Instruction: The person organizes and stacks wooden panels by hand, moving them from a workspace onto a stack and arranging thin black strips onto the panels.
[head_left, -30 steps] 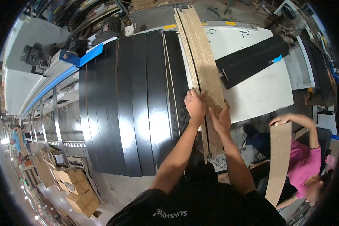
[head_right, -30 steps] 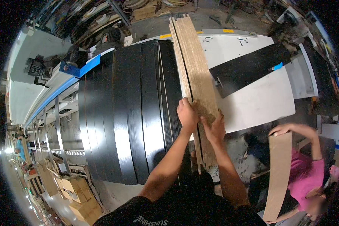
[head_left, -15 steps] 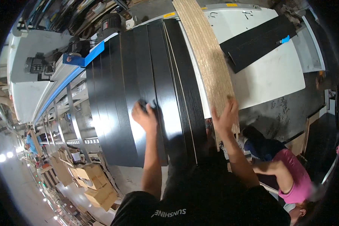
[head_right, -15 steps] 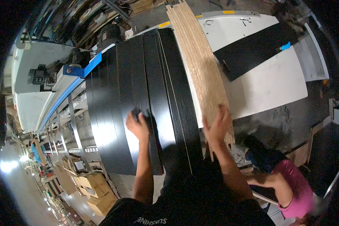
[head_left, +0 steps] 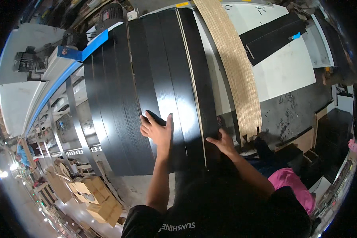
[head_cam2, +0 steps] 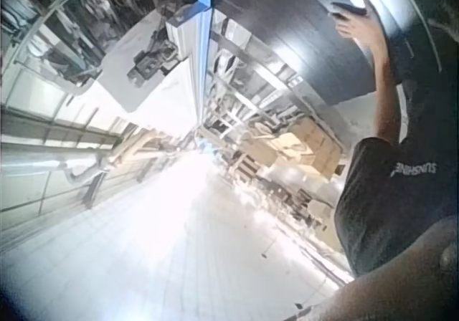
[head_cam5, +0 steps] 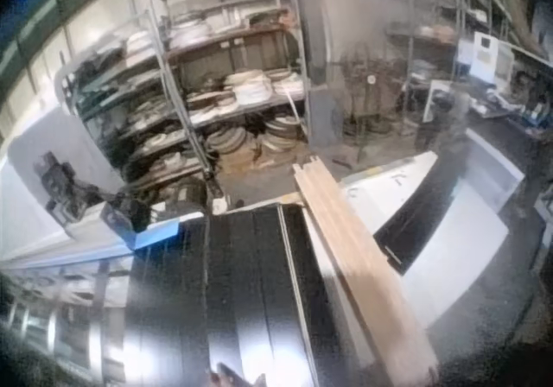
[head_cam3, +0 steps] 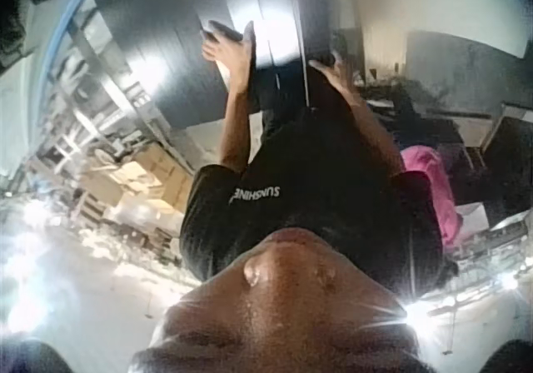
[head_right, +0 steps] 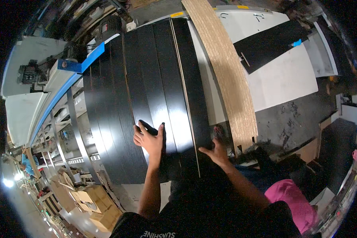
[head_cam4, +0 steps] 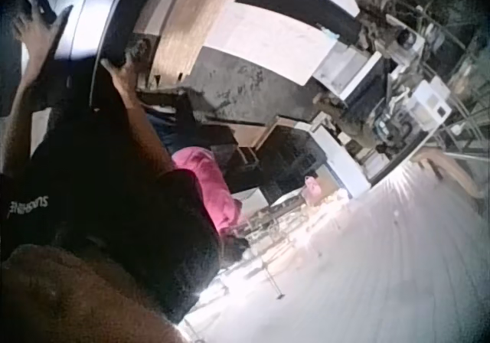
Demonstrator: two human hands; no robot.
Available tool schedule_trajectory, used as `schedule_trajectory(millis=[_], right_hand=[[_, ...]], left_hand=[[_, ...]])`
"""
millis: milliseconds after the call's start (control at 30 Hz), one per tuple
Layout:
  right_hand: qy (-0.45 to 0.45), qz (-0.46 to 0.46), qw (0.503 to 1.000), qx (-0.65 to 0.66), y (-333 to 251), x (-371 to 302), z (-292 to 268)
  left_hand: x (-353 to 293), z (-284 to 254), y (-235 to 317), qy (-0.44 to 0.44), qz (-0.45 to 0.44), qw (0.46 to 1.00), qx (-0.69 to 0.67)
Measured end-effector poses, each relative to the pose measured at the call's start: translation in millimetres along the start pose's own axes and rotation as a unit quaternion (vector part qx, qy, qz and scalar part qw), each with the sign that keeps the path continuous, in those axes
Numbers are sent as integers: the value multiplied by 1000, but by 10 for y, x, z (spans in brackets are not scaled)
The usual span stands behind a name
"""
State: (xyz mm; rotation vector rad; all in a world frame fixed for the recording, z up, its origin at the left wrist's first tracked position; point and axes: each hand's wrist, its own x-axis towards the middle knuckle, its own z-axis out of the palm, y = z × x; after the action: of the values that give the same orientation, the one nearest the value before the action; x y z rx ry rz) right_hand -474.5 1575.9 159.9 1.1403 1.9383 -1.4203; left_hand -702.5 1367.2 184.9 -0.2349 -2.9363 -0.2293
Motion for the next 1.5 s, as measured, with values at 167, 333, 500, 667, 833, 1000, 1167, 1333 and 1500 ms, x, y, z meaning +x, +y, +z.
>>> schedule_trajectory(millis=[167,333,500,667,833,1000,1167,1333,1500], right_hand=[[50,-81,975,199,67,418,176],[-11,-12,935,354,19,461,129],[51,-114,921,370,-334,50,140],[208,-107,966,112,-529,-133,72],[44,-135,943,300,-246,237,-116],[89,-179,966,164,-364,160,-280],[65,-90,993,41,-614,0,-440],[34,-83,983,158,-382,157,-432],[-17,-91,957,275,-146,336,-454]], left_hand=[[67,7,-38,-27,-19,996,-78],[184,-167,-122,-76,-6,994,-82],[-125,-509,168,-34,47,945,-322],[-795,-407,554,-257,-81,893,-361],[-807,-220,773,-300,-125,840,-435],[-590,40,949,-368,-277,680,-570],[-805,363,803,-221,-248,762,-556],[-551,-115,712,-264,-238,804,-477],[-414,-809,588,-229,-230,797,-509]])
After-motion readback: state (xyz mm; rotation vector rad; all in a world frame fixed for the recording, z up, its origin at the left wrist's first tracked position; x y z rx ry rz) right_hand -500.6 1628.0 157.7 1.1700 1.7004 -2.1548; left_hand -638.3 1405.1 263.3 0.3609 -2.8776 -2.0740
